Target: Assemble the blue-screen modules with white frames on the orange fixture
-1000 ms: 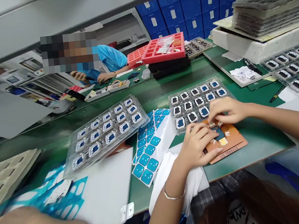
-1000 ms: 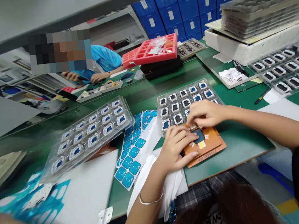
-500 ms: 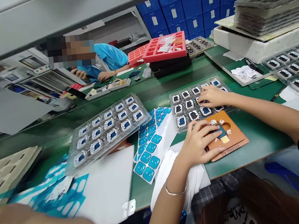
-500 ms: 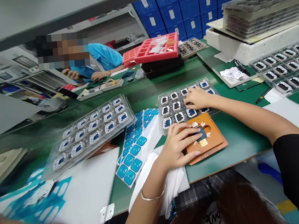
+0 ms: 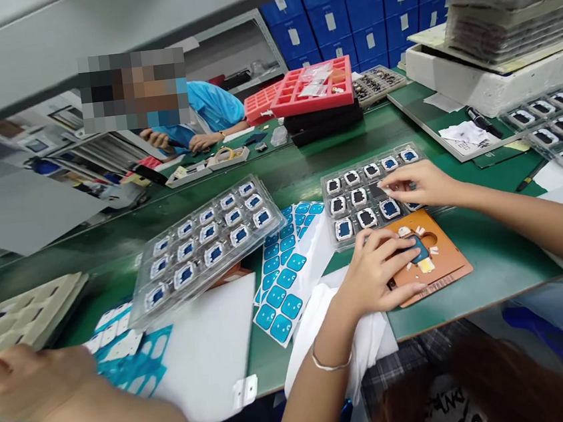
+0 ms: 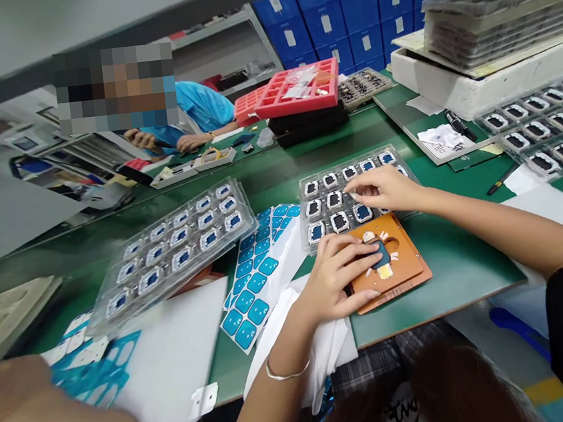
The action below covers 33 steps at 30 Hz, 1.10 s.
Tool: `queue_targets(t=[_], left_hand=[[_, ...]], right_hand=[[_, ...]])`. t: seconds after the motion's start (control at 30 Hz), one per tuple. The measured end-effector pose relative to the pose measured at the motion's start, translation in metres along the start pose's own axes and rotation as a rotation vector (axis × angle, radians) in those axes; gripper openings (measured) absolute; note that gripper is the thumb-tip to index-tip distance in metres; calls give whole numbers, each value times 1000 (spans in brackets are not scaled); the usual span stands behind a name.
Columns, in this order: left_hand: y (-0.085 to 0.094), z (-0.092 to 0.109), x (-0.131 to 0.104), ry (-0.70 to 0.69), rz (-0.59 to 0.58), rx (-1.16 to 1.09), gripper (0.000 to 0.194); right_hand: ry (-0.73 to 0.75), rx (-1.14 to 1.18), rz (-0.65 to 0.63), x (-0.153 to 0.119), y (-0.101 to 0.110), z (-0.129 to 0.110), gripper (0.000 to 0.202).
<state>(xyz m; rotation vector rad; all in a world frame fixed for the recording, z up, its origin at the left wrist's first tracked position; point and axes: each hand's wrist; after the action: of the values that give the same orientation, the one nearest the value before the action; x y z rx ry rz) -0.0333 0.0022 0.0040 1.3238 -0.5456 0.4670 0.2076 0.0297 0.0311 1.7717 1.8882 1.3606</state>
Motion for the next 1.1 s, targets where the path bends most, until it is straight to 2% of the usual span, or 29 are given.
queue_targets(t=[0.07,0.1,0.23,0.33,0.5,0.6,0.7,0.9,1.0,1.1], left_hand=[[1,0,0,-4,0,6,46],[1,0,1,-7,-4,9,46],[2,0,1,-21,-21,30,45],[2,0,1,-24,-26,38,44],[3,1,1,-29,-21,44,43],[3,2,2,-28,-25,51,43],[3,3,2,-26,-23,62,42],[1,3,2,-8,3,86,39],[-1,4,3,8,59,80,37],[-2,6,2,75,181,63,33]], right_hand=[[-48,156,24,-22,10,-14,24],[-76,231,-5,-32,15,-20,24],[-117,363,-218,-62,32,-33,18],[-78,285,-307,-68,38,-30,15],[21,214,-406,-63,41,-18,20],[57,220,-361,-62,42,-17,25],[34,187,-309,-64,44,-19,27],[3,146,-320,-65,42,-20,22],[11,143,-281,-66,39,-22,23],[80,133,-239,-69,33,-27,22]])
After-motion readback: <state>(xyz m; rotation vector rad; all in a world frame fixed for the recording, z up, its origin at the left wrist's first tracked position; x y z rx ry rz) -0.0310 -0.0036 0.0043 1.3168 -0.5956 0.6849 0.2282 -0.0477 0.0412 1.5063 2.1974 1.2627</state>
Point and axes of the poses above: each hand's wrist, its own x-axis towards the middle knuckle, its own y-axis out of the back of the hand, z = x × y, and after that the axes turned 9 degrees about -y, right-handed
